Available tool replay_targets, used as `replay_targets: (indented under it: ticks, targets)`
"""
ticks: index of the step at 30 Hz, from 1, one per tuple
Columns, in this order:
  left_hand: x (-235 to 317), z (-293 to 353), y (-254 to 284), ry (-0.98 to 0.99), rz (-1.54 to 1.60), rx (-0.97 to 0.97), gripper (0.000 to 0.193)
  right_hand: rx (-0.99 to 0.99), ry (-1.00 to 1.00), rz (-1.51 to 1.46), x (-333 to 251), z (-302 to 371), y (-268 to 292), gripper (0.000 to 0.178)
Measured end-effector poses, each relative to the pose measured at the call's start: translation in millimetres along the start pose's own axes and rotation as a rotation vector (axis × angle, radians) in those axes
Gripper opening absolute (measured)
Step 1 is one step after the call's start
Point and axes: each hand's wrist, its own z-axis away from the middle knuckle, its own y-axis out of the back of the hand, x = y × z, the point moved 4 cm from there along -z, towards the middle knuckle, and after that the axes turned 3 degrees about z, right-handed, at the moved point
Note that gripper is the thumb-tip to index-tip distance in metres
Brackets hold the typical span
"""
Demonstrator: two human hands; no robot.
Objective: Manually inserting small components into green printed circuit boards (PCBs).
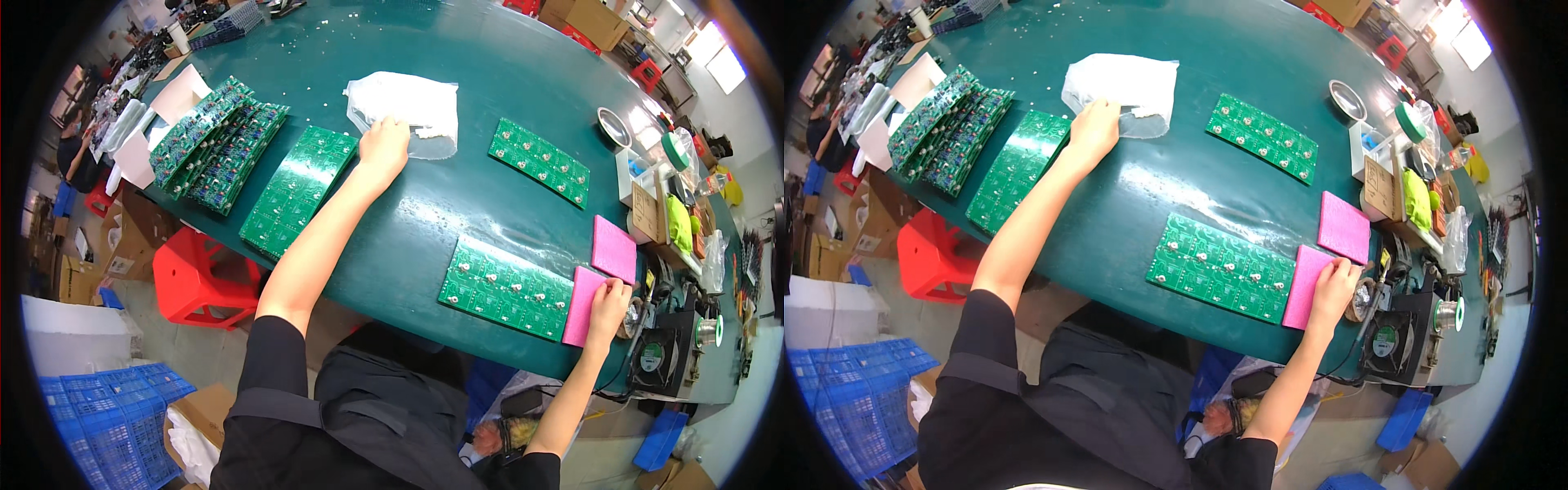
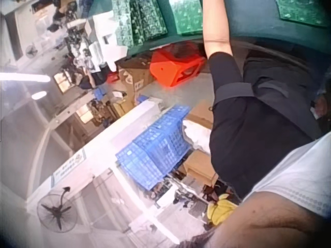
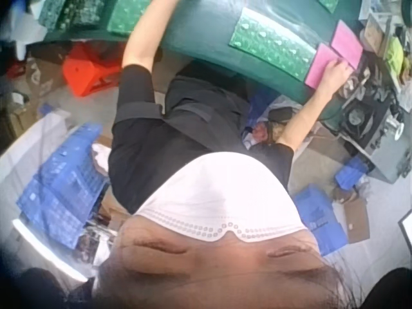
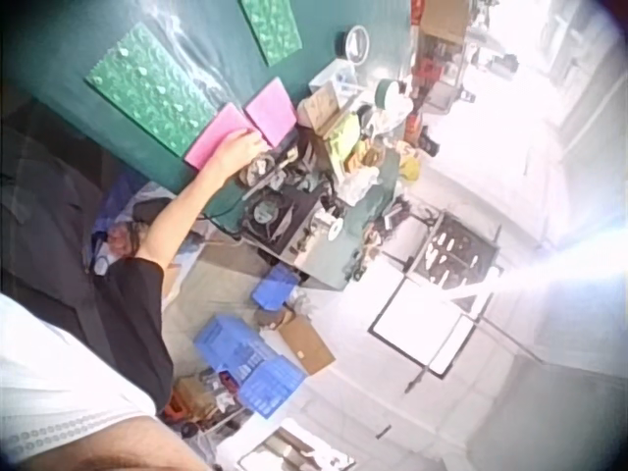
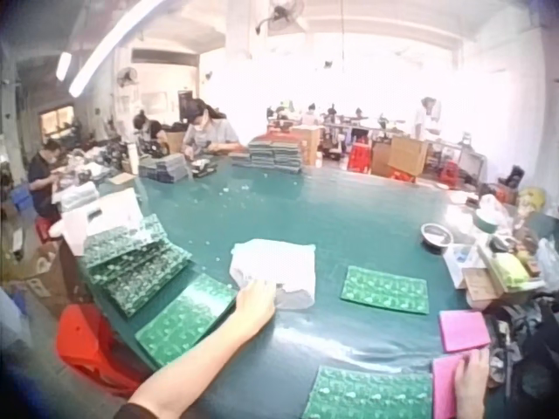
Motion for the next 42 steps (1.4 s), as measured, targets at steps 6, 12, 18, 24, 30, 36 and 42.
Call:
replay_targets:
  ticks: [6,12,18,24,30,36,42]
  targets:
    - [0,-8,1,-0.004,-0.004,-0.069,0.011,0.004,-0.031,-0.087,1,-6,3,0.011]
    - [53,55,56,0.169,0.864,-0.229,0.014,0.021,-0.054,-0.174,-6,-11,2,0.009]
    - [108,127,74,0.424,1.526,-0.58,0.015,-0.014,-0.057,-0.14,3,-8,12,0.011]
    - [143,159,90,0.59,1.821,-0.718,0.015,-0.165,-0.432,-1.312,-73,34,56,0.014]
    - [175,165,87,0.589,1.901,-0.808,0.015,-0.314,-0.24,-1.565,-169,76,110,0.014]
    - [175,170,89,0.606,1.954,-0.801,0.017,-0.356,-0.139,-1.408,-183,86,113,0.015]
    - [171,178,88,0.591,1.91,-0.763,0.018,-0.359,0.05,-1.13,-192,86,120,0.017]
